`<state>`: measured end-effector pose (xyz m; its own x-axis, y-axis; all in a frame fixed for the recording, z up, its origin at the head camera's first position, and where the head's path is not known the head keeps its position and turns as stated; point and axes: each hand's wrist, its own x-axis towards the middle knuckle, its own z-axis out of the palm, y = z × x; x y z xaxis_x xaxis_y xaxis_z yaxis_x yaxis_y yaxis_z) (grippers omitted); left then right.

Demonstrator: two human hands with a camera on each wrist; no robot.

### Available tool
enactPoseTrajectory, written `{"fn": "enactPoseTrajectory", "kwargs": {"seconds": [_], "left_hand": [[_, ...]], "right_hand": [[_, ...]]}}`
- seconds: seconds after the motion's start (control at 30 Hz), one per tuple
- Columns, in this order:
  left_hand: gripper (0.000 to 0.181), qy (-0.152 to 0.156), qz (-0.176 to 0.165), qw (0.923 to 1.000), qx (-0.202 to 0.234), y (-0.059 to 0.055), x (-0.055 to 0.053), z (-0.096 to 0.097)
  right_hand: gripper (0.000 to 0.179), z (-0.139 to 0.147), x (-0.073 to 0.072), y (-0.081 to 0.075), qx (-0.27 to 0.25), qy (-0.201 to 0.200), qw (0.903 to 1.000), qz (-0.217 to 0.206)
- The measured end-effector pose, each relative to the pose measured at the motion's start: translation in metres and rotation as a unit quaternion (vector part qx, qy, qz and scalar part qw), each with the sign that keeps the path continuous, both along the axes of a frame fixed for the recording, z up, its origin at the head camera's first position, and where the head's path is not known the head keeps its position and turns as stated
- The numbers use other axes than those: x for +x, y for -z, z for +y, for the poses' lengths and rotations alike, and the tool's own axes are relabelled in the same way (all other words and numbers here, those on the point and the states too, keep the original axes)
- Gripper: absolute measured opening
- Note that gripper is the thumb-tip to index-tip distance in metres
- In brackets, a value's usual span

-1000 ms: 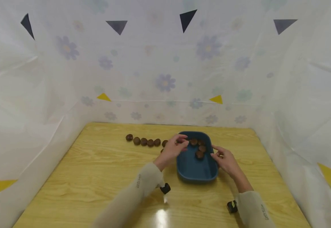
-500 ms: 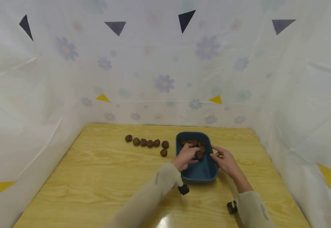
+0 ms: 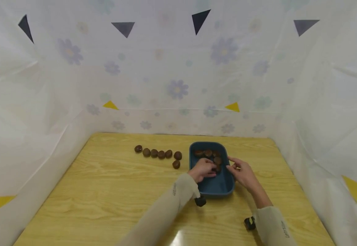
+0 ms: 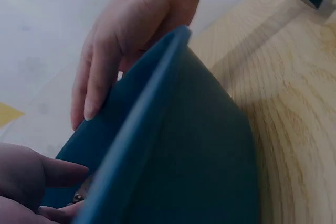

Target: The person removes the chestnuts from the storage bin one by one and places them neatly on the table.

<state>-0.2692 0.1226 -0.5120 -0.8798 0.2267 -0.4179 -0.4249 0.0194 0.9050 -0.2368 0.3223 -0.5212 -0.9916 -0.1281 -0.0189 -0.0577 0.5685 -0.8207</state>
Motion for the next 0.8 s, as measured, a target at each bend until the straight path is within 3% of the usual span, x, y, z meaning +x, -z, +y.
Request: {"fn": "enactPoseTrajectory", "kwargs": {"seconds": [0.4, 0.8], "left_hand": [[0.027, 0.060, 0.034, 0.9974, -0.019, 0.0063, -0.0005, 0.0086], [0.012, 0.067, 0.046, 0.9965, -0.019, 0.0094, -0.0025, 0.0094]], "right_hand": [[0.059, 0.0000, 0.0006, -0.0011, -0.006, -0.002, 1.0000, -0.001], [0.058, 0.0008, 0.0005, -0.0026, -0.018, -0.008, 0.9997, -0.011]]}}
